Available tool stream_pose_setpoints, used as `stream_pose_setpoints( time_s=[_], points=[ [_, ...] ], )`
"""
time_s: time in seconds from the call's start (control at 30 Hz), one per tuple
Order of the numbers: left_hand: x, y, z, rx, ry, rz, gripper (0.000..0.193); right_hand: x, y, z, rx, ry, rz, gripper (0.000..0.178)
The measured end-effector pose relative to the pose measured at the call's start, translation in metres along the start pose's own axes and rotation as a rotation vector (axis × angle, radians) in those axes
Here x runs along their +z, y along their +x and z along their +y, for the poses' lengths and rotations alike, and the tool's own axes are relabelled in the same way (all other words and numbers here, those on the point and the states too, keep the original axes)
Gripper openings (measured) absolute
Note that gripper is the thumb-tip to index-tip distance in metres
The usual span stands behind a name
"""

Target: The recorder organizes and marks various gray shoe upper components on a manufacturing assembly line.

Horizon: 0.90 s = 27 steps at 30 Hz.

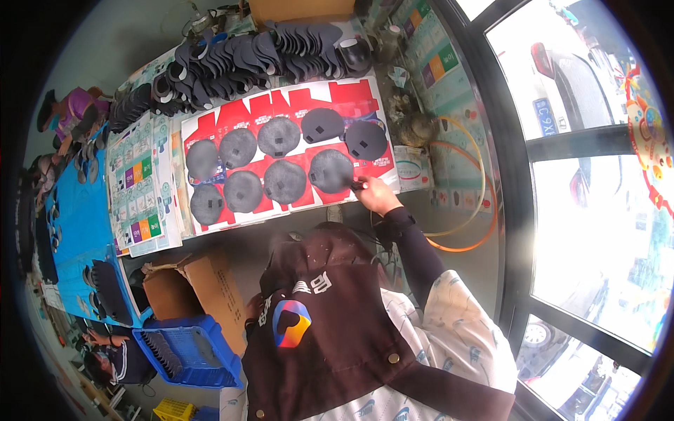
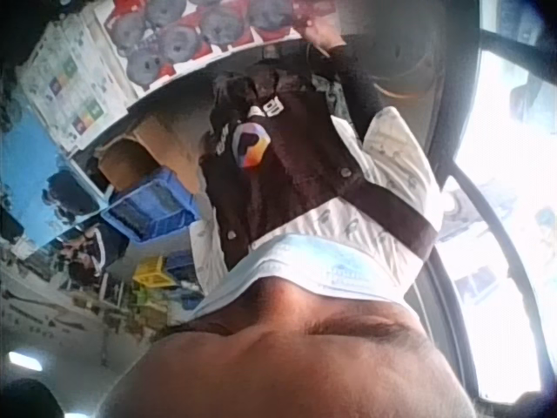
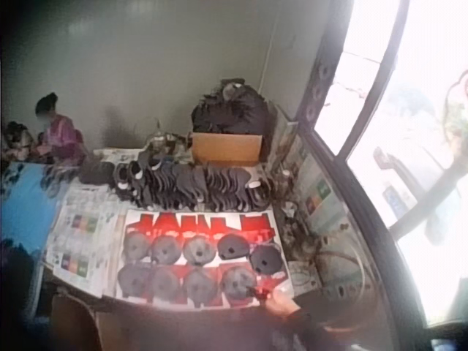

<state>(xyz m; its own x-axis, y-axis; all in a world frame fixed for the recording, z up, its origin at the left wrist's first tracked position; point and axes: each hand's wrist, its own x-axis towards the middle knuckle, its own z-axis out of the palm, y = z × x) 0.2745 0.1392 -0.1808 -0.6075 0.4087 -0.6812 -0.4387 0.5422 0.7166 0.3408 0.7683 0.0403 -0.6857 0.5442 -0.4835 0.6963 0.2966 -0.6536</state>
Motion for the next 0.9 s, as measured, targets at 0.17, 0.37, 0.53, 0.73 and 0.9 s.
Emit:
stream_pose_setpoints(
  time_s=[0.17,0.37,0.53,0.73,0.9],
  points=[
    [0.011,0.003,0.014,-0.157,-0.227,-0.031,0.038,-0.002,0.008,0.002,-0.058,-0.067,-0.043,0.035],
    [0.008,-0.004,0.009,-0.188,-0.236,0.052,0.039,-0.018,0.035,0.011,-0.087,-0.162,0.073,0.036],
    [0.017,-0.007,0.019,-0.203,-0.211,0.095,0.040,-0.051,0.056,-0.050,0.067,0.246,0.150,0.026],
    [0.027,-0.011,0.028,-0.215,-0.193,0.083,0.044,-0.046,0.135,-0.051,-0.190,0.057,0.297,0.022],
    [0.038,-0.018,0.010,-0.273,-0.430,0.183,0.043,-0.050,0.159,-0.035,-0.245,-0.177,0.155,0.022]
  ],
)
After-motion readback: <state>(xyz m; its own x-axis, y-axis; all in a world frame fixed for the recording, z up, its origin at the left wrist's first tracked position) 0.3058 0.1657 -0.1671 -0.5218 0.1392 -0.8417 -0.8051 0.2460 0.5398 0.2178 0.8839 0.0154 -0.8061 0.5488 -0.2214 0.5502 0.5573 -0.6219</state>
